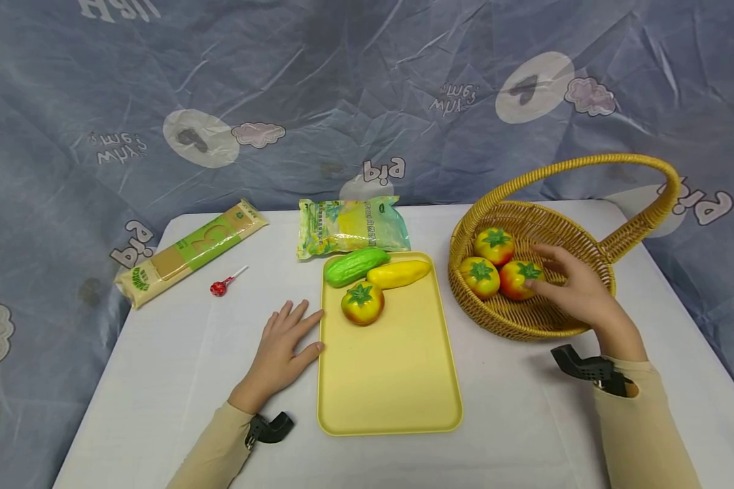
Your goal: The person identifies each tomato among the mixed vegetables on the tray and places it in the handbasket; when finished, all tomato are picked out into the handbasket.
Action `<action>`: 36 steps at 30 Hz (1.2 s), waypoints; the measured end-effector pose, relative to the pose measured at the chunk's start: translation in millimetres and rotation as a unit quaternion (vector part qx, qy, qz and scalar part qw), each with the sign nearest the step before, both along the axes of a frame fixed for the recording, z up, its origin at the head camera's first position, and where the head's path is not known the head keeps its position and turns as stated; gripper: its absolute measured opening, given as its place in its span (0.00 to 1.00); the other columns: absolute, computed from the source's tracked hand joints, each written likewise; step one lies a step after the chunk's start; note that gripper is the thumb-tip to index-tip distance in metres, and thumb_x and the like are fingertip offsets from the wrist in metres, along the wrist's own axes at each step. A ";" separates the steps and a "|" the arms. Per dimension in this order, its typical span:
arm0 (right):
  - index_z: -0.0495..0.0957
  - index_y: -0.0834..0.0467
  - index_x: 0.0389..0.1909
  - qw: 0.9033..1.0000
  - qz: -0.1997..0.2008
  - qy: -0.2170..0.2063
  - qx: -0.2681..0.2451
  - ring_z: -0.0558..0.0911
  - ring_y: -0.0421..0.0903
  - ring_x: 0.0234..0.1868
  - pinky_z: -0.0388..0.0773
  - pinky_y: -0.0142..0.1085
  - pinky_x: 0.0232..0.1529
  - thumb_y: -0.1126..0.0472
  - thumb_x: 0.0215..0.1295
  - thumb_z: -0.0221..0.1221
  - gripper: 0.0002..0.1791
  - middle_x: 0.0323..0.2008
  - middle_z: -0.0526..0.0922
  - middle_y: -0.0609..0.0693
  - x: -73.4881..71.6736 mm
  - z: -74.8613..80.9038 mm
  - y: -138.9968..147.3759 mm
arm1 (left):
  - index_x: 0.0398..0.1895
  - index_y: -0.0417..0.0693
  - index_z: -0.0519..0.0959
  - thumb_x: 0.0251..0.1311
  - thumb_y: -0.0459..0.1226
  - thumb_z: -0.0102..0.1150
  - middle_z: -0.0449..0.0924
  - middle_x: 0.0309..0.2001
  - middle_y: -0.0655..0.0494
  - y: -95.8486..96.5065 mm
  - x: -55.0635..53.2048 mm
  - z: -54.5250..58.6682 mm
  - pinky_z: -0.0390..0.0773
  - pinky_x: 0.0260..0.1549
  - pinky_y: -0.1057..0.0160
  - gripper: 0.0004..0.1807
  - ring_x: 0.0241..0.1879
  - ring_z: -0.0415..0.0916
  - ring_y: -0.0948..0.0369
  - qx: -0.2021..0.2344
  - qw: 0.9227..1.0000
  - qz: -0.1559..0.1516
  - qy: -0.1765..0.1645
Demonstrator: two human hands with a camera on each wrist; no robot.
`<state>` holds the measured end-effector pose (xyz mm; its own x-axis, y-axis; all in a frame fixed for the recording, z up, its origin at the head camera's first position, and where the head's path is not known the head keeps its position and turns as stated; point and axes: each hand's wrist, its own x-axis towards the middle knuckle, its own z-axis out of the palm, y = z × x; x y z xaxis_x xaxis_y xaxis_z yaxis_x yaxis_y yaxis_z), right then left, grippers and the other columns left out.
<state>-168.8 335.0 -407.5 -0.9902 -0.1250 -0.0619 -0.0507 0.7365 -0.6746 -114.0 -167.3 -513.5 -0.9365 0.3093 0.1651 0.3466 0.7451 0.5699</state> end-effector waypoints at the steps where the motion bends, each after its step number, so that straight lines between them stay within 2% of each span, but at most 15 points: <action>1: 0.59 0.63 0.77 1.000 0.000 0.008 -0.005 0.64 0.80 0.68 0.64 0.76 0.60 0.58 0.70 0.62 0.38 0.73 0.63 0.72 1.1 1.4 -0.2 | 0.70 0.55 0.75 0.64 0.46 0.64 0.65 0.76 0.40 0.0 0.1 0.1 0.48 0.73 0.28 0.30 0.79 0.51 0.34 0.000 1.000 0.000 0.000; 3: 0.59 0.62 0.77 1.000 -0.001 0.022 -0.009 0.65 0.79 0.68 0.66 0.75 0.59 0.58 0.70 0.62 0.38 0.73 0.64 0.71 3.4 4.5 -1.6 | 0.70 0.55 0.75 0.64 0.46 0.64 0.65 0.76 0.41 0.0 0.3 1.0 0.48 0.73 0.29 0.30 0.79 0.51 0.35 0.001 1.000 0.000 -0.002; 5: 0.60 0.62 0.76 0.999 -0.001 0.035 -0.015 0.66 0.76 0.69 0.76 0.57 0.64 0.59 0.70 0.61 0.37 0.73 0.65 0.69 5.6 7.5 -4.3 | 0.70 0.55 0.75 0.64 0.46 0.64 0.65 0.76 0.41 0.0 0.4 1.5 0.48 0.73 0.29 0.30 0.79 0.51 0.35 0.002 1.000 0.000 -0.002; 7: 0.62 0.62 0.75 0.999 0.005 0.048 -0.021 0.67 0.74 0.68 0.79 0.33 0.60 0.61 0.70 0.62 0.36 0.72 0.67 0.69 8.0 10.3 -8.5 | 0.70 0.55 0.75 0.64 0.46 0.64 0.65 0.76 0.41 0.1 0.4 1.7 0.48 0.73 0.29 0.30 0.79 0.51 0.35 0.002 1.000 0.000 -0.002; 8: 0.62 0.63 0.75 0.998 0.007 0.055 -0.021 0.68 0.73 0.68 0.76 0.21 0.55 0.62 0.70 0.62 0.35 0.72 0.67 0.69 9.3 11.4 -10.8 | 0.70 0.54 0.75 0.64 0.46 0.64 0.65 0.76 0.40 0.2 0.4 1.8 0.48 0.73 0.29 0.30 0.79 0.51 0.35 0.002 1.000 0.000 -0.002; 10: 0.64 0.63 0.74 0.997 0.013 0.066 -0.024 0.69 0.71 0.67 0.65 0.08 0.45 0.63 0.69 0.63 0.34 0.70 0.69 0.68 12.2 13.6 -16.1 | 0.70 0.54 0.75 0.64 0.46 0.64 0.65 0.76 0.40 0.4 0.3 1.1 0.48 0.73 0.28 0.30 0.78 0.52 0.34 0.002 1.000 0.000 0.001; 13: 0.67 0.62 0.72 0.996 0.020 0.081 -0.028 0.72 0.63 0.67 0.66 0.08 0.46 0.64 0.68 0.63 0.32 0.69 0.72 0.67 17.5 17.0 -25.3 | 0.70 0.54 0.75 0.64 0.46 0.65 0.65 0.76 0.40 0.4 0.2 0.9 0.48 0.73 0.28 0.30 0.78 0.52 0.34 0.003 1.000 -0.001 0.002; 16: 0.71 0.61 0.69 0.994 0.026 0.100 -0.037 0.75 0.41 0.64 0.69 0.10 0.48 0.66 0.67 0.64 0.30 0.66 0.76 0.64 22.7 18.9 -35.5 | 0.70 0.54 0.75 0.64 0.46 0.64 0.65 0.76 0.40 0.1 0.0 0.7 0.48 0.73 0.28 0.30 0.79 0.51 0.35 0.003 1.000 -0.002 0.002; 18: 0.74 0.62 0.67 0.991 0.034 0.121 -0.052 0.75 0.28 0.59 0.71 0.11 0.50 0.68 0.65 0.65 0.28 0.63 0.79 0.56 25.6 19.4 -42.8 | 0.70 0.54 0.75 0.64 0.46 0.64 0.65 0.76 0.40 -0.1 -0.1 0.5 0.48 0.73 0.28 0.30 0.79 0.51 0.35 0.002 1.000 -0.002 0.001; 20: 0.76 0.63 0.64 0.985 0.049 0.148 -0.069 0.74 0.19 0.55 0.73 0.13 0.49 0.71 0.64 0.65 0.26 0.59 0.81 0.43 28.4 19.8 -49.9 | 0.70 0.55 0.75 0.64 0.46 0.64 0.65 0.76 0.40 -0.3 -0.3 0.3 0.48 0.73 0.29 0.30 0.79 0.51 0.35 0.001 1.000 -0.002 0.000; 23: 0.79 0.65 0.59 0.974 0.078 0.189 -0.097 0.78 0.20 0.51 0.77 0.15 0.48 0.76 0.60 0.65 0.24 0.53 0.80 0.26 31.3 20.2 -60.4 | 0.70 0.55 0.75 0.64 0.46 0.64 0.65 0.76 0.41 -0.4 -0.7 0.4 0.48 0.73 0.29 0.30 0.79 0.51 0.35 -0.001 1.000 -0.002 0.000; 25: 0.80 0.66 0.57 0.970 0.096 0.198 -0.104 0.80 0.22 0.48 0.78 0.16 0.46 0.77 0.60 0.64 0.22 0.51 0.80 0.25 32.7 19.9 -67.5 | 0.71 0.55 0.75 0.64 0.46 0.64 0.65 0.76 0.41 -0.4 -0.8 0.6 0.48 0.73 0.29 0.30 0.79 0.51 0.35 0.000 1.000 -0.002 -0.001; 31: 0.81 0.63 0.58 0.972 0.152 0.153 -0.090 0.84 0.30 0.43 0.82 0.24 0.43 0.71 0.63 0.65 0.21 0.52 0.87 0.55 33.1 12.0 -93.0 | 0.71 0.55 0.75 0.64 0.46 0.64 0.65 0.76 0.40 -1.2 0.0 2.2 0.47 0.73 0.29 0.30 0.79 0.51 0.35 0.003 1.000 -0.001 -0.004; 33: 0.81 0.62 0.58 0.969 0.172 0.156 -0.084 0.84 0.32 0.42 0.84 0.28 0.42 0.70 0.62 0.67 0.22 0.53 0.86 0.58 34.6 9.9 -102.2 | 0.71 0.55 0.75 0.65 0.46 0.64 0.65 0.76 0.40 -1.2 0.0 2.5 0.47 0.73 0.29 0.30 0.79 0.51 0.35 0.002 1.000 -0.003 -0.007; 36: 0.81 0.60 0.58 0.960 0.209 0.165 -0.084 0.84 0.36 0.46 0.87 0.35 0.41 0.70 0.60 0.69 0.24 0.55 0.85 0.57 36.7 7.7 -117.1 | 0.71 0.55 0.74 0.65 0.47 0.64 0.64 0.76 0.41 -1.3 -0.2 2.7 0.47 0.74 0.29 0.30 0.79 0.50 0.35 -0.001 1.000 -0.004 -0.007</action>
